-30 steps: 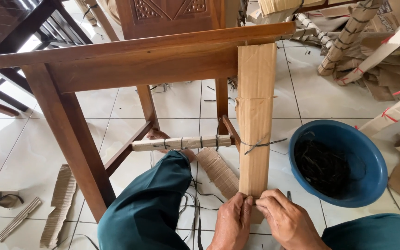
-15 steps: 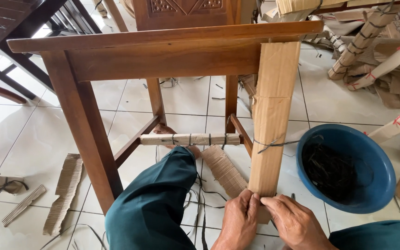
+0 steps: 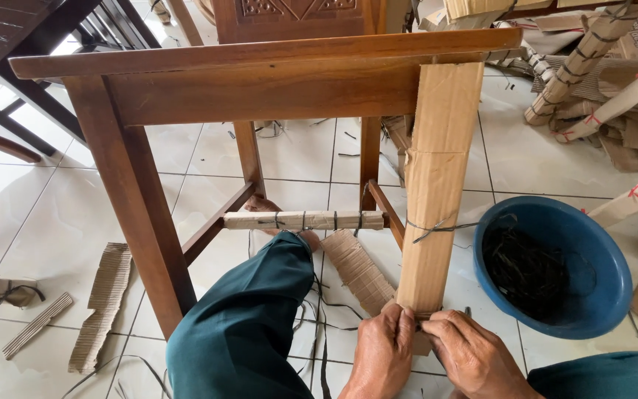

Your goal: The person wraps a chair leg with corrugated cardboard and secures it by hand using black plastic ties. They repeatedly tie and adjust the ties around the cardboard-covered leg to hold the wrapping in place.

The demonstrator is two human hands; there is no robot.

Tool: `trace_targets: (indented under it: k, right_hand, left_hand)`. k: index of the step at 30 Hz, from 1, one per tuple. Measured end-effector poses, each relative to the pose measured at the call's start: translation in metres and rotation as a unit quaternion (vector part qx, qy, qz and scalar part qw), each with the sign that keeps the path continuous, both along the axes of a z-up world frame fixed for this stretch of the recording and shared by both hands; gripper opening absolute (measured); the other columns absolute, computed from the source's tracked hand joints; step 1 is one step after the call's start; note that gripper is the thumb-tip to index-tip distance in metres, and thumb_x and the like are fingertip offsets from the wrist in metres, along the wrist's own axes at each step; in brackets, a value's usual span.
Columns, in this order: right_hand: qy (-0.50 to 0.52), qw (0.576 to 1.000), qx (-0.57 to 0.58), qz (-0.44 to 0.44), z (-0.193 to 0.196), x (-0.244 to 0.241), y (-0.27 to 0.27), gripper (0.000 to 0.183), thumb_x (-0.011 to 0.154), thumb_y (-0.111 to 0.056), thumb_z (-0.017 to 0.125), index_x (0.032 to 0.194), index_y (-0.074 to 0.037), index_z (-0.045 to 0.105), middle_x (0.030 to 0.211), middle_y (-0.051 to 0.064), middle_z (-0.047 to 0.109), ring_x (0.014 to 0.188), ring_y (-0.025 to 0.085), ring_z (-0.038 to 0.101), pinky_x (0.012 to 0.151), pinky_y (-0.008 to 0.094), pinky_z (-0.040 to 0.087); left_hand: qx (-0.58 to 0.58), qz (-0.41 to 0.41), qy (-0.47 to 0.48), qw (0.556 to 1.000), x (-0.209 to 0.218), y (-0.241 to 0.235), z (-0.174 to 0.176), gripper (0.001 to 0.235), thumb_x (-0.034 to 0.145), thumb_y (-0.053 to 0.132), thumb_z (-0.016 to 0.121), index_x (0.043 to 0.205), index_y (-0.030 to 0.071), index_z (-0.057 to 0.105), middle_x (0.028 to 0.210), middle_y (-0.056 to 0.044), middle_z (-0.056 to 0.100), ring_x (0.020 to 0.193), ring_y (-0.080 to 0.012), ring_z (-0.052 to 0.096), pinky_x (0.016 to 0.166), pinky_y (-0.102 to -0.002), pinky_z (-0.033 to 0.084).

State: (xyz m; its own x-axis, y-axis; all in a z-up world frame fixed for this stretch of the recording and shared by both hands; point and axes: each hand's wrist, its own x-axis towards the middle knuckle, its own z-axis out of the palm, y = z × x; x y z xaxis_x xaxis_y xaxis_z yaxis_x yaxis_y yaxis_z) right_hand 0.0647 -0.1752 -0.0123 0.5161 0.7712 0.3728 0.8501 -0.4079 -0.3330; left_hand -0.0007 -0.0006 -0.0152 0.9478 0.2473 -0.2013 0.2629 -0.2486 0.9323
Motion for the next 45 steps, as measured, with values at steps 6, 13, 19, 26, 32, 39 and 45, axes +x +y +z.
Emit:
trace_targets:
  k: [6, 13, 19, 26, 32, 39, 45]
  right_hand:
    - [0.019, 0.999, 0.023, -0.024, 0.004, -0.005, 0.004, 0.029, 0.092, -0.006, 0.064, 0.121, -0.012, 0.066, 0.108, 0.002, 0.073, 0.099, 0.021, 0.072, 0.087, 0.036, 0.058]
    - [-0.091, 0.996, -0.009, -0.011, -0.002, -0.005, 0.004, 0.030, 0.095, -0.006, 0.058, 0.123, -0.006, 0.068, 0.111, 0.006, 0.070, 0.097, 0.020, 0.068, 0.092, 0.037, 0.055]
    - [0.068, 0.995, -0.077, 0.011, 0.001, 0.004, 0.000, 0.037, 0.078, 0.007, 0.058, 0.110, -0.010, 0.067, 0.106, 0.007, 0.067, 0.095, 0.027, 0.068, 0.080, 0.041, 0.061]
    - [0.258, 0.965, 0.028, -0.043, 0.014, 0.007, -0.002, 0.014, 0.098, -0.021, 0.058, 0.090, -0.016, 0.069, 0.090, -0.001, 0.066, 0.080, 0.015, 0.068, 0.073, 0.029, 0.053]
    - [0.285, 0.955, 0.030, -0.079, 0.020, 0.003, 0.000, 0.018, 0.099, -0.029, 0.058, 0.091, -0.018, 0.071, 0.091, -0.003, 0.069, 0.081, 0.014, 0.070, 0.072, 0.031, 0.054]
    - [0.171, 0.973, 0.053, -0.144, 0.021, -0.003, 0.002, 0.012, 0.094, -0.029, 0.066, 0.089, -0.019, 0.070, 0.086, -0.004, 0.067, 0.078, 0.014, 0.070, 0.069, 0.031, 0.054]
    - [0.233, 0.940, -0.067, -0.239, 0.012, 0.017, -0.012, 0.023, 0.100, -0.032, 0.056, 0.083, -0.018, 0.057, 0.080, -0.004, 0.068, 0.072, 0.019, 0.061, 0.063, 0.036, 0.048]
  left_hand:
    - [-0.058, 0.035, 0.014, 0.998, 0.001, -0.001, -0.002, 0.043, 0.110, 0.031, 0.054, 0.073, 0.013, 0.047, 0.065, 0.005, 0.044, 0.065, -0.0105, 0.036, 0.057, -0.032, 0.035]
    - [-0.089, 0.042, 0.050, 0.994, 0.003, 0.005, 0.020, 0.047, 0.111, 0.031, 0.054, 0.068, 0.014, 0.044, 0.061, 0.004, 0.042, 0.060, -0.0097, 0.035, 0.054, -0.031, 0.032]
    - [-0.131, 0.059, 0.096, 0.985, -0.001, 0.014, 0.052, 0.026, 0.099, 0.038, 0.047, 0.100, 0.014, 0.056, 0.072, -0.005, 0.070, 0.069, -0.0185, 0.065, 0.070, -0.031, 0.050]
    - [0.047, 0.010, -0.128, 0.991, -0.015, 0.012, 0.047, 0.018, 0.097, 0.028, 0.056, 0.099, 0.011, 0.053, 0.080, -0.005, 0.056, 0.068, -0.0210, 0.053, 0.063, -0.038, 0.043]
    - [0.193, -0.050, -0.260, 0.945, -0.017, 0.003, 0.023, 0.034, 0.098, 0.043, 0.065, 0.090, 0.010, 0.063, 0.081, -0.006, 0.063, 0.068, -0.0271, 0.059, 0.061, -0.040, 0.046]
    - [0.093, -0.040, -0.267, 0.958, -0.018, 0.004, 0.021, 0.008, 0.101, 0.007, 0.062, 0.093, 0.006, 0.061, 0.080, -0.011, 0.062, 0.064, -0.0289, 0.058, 0.058, -0.041, 0.048]
    - [0.105, 0.055, -0.147, 0.982, -0.016, 0.018, -0.020, 0.032, 0.097, 0.012, 0.064, 0.072, 0.010, 0.043, 0.065, -0.003, 0.044, 0.058, -0.0188, 0.038, 0.053, -0.039, 0.033]
